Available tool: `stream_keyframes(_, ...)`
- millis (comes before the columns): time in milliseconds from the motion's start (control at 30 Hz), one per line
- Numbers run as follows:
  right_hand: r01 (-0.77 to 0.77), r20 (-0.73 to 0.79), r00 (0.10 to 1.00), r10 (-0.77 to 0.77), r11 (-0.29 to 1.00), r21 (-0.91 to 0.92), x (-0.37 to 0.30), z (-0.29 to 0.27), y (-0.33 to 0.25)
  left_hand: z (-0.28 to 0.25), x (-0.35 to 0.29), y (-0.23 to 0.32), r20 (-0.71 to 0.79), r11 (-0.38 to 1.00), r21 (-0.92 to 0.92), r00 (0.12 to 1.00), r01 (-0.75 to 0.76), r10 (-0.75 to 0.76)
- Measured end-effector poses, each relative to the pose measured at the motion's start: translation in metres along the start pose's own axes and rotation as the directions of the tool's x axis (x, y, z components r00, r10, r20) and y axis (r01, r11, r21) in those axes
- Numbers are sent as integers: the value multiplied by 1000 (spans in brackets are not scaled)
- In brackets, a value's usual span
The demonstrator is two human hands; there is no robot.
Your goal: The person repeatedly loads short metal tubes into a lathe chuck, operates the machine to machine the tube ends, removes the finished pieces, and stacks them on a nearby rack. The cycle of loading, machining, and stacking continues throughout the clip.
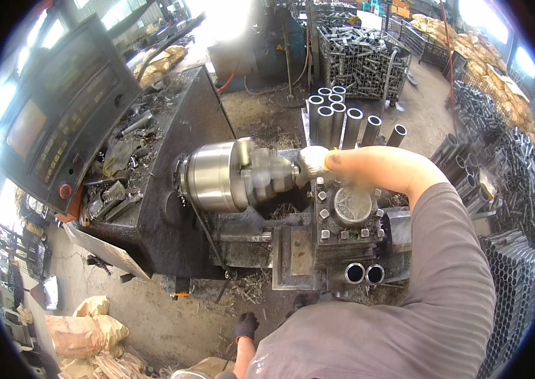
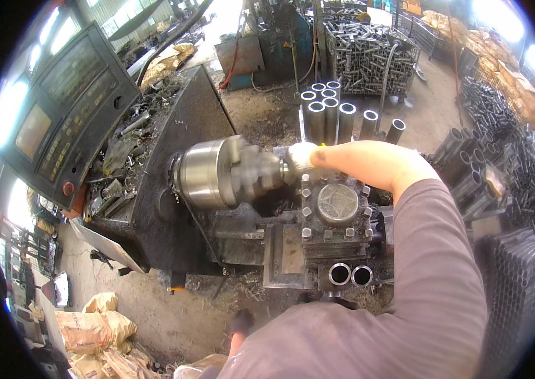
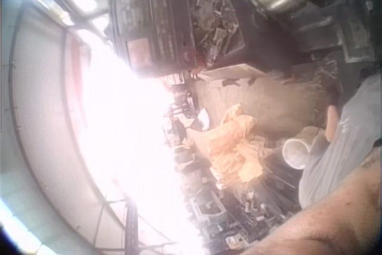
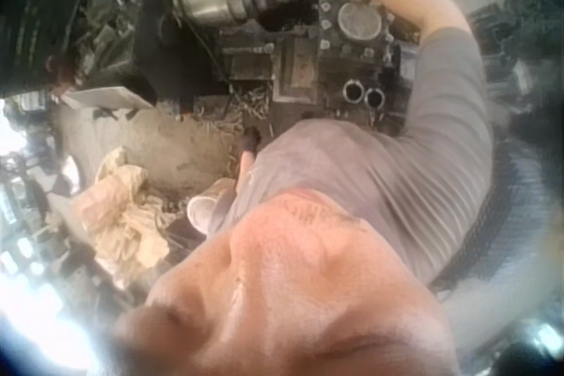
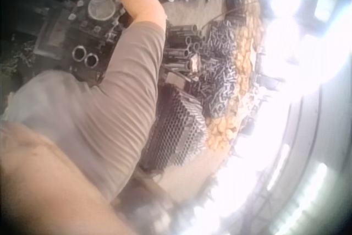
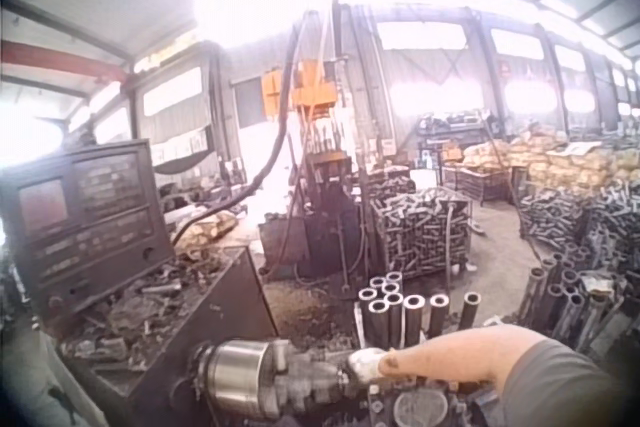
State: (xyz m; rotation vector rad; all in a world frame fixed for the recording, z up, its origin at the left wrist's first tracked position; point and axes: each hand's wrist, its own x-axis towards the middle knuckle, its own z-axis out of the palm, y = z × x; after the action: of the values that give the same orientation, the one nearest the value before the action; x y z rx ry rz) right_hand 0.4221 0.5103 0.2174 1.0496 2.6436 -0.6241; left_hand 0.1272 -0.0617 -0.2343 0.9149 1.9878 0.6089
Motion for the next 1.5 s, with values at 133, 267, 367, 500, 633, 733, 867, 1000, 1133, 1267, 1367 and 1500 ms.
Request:
stream_keyframes(133, 675, 332, 696, -637, 738, 0, 36, -15, 70, 1, 2, 3, 303, 670, 686, 949, -285, 94)
stream_keyframes(267, 883, 110, 465, -879, 469, 21, 38, 19, 127, 3, 5, -16, 475, 114, 856, 854, -504, 210)
stream_keyframes(367, 312, 357, 859, -367, 928, 204, 10, 28, 174, -6, -6, -8, 261, 832, 491, 955, -257, 140)
stream_keyframes(500, 30, 162, 985, -58, 984, 175, -43, 60, 203, -43, -42, 85, -222, 985, 45, 963, 166, -152)
stream_keyframes(633, -86, -309, 951, -2, 959, -271, -92, 88, 168, -89, -66, 258, -299, 998, -45, 954, -45, 30)
stream_keyframes(733, -70, -584, 811, -38, 984, -161, -130, 56, 141, -101, -82, 375, -116, 921, -78, 921, -381, 371)
stream_keyframes(867, -66, -671, 738, 68, 997, 28, -175, 10, 97, -80, -105, 471, 326, 850, 71, 817, -523, 475)
stream_keyframes(1000, -21, -692, 719, 60, 998, 64, -196, -18, 48, -21, -103, 510, 494, 656, 154, 633, -739, 597)
stream_keyframes(1133, 81, -704, 703, -97, 995, -55, -214, -36, -8, 5, -92, 508, 320, 479, 125, 492, -869, 809)
stream_keyframes(1267, 287, -647, 643, -410, 912, -293, -251, -53, -79, -45, -100, 509, 332, 687, -370, 601, -626, 727)
stream_keyframes(1367, 299, -442, 535, -719, 651, -698, -251, -40, -135, -92, -107, 539, 349, 650, -687, 636, -325, 688)
stream_keyframes(1500, 310, -322, 729, -604, 710, -632, -215, -36, -139, -125, -90, 588, 534, 853, -446, 684, -271, 497)
